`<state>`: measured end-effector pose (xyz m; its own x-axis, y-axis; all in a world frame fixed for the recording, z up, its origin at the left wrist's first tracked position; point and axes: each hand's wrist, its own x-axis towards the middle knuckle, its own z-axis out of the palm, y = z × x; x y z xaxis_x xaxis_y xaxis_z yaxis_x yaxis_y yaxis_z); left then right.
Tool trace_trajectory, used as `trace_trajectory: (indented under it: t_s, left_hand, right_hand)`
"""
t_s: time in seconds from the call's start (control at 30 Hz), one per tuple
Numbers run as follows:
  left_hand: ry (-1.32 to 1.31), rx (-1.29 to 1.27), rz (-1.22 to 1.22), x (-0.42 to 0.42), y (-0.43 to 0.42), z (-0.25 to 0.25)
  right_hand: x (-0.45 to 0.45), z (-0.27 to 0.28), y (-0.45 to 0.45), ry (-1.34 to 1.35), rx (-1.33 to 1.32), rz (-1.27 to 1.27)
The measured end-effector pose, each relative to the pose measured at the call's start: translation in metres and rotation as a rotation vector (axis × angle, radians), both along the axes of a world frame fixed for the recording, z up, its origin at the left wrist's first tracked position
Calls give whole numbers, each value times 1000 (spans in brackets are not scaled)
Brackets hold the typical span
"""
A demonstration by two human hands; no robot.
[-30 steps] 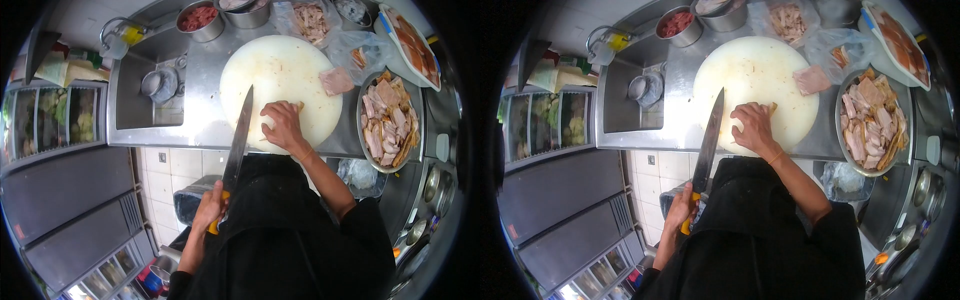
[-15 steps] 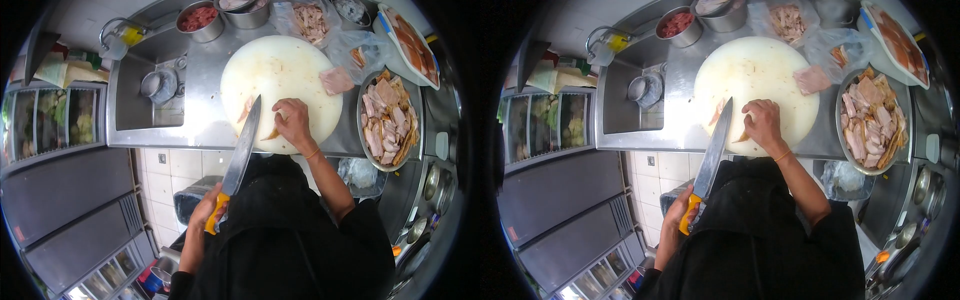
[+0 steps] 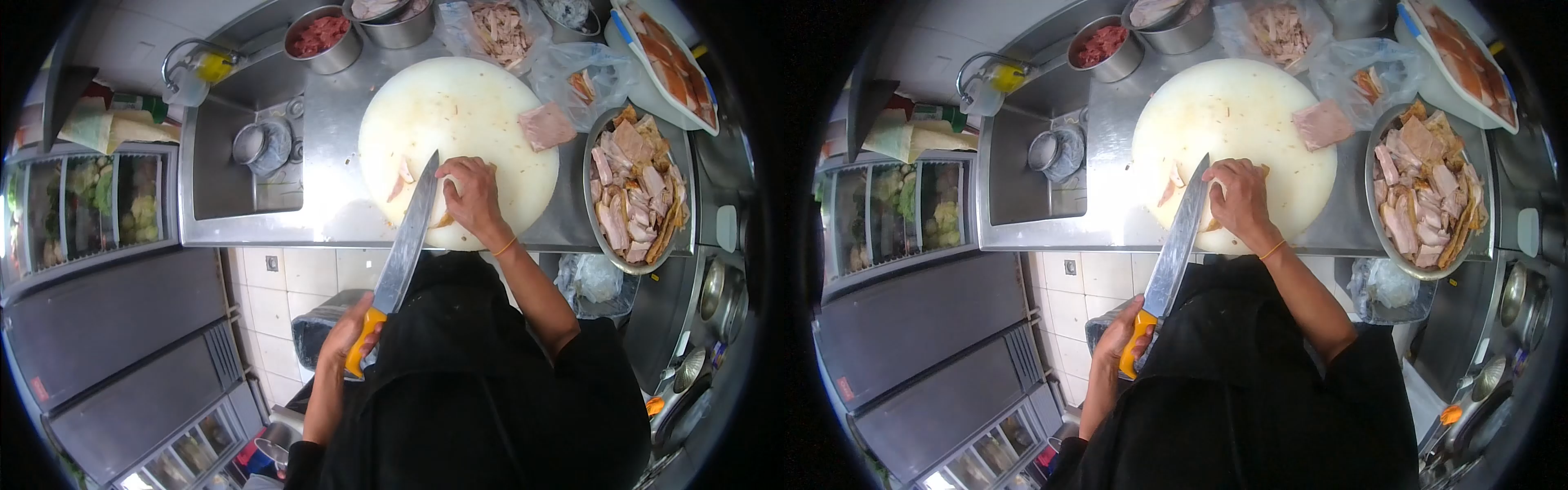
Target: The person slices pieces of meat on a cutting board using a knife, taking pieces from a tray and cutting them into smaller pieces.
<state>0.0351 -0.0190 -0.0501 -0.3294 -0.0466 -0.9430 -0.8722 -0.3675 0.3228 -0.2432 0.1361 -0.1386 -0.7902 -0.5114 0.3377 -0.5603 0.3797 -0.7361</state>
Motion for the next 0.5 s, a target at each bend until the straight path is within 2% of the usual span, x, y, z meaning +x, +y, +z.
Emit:
trace_trajectory:
  t_s: [0.37,0.47,0.5]
  left_hand:
    - [0,-18,97,21,-10,-4]
    - [-4,5,170,23,-9,-6]
    - [20,50,171,23,-10,-7]
  right_hand:
    - [5,-9,3,-17,59,102]
    - [5,-4,0,-55,42,92]
    - [6,-2,-1,-154,-41,73]
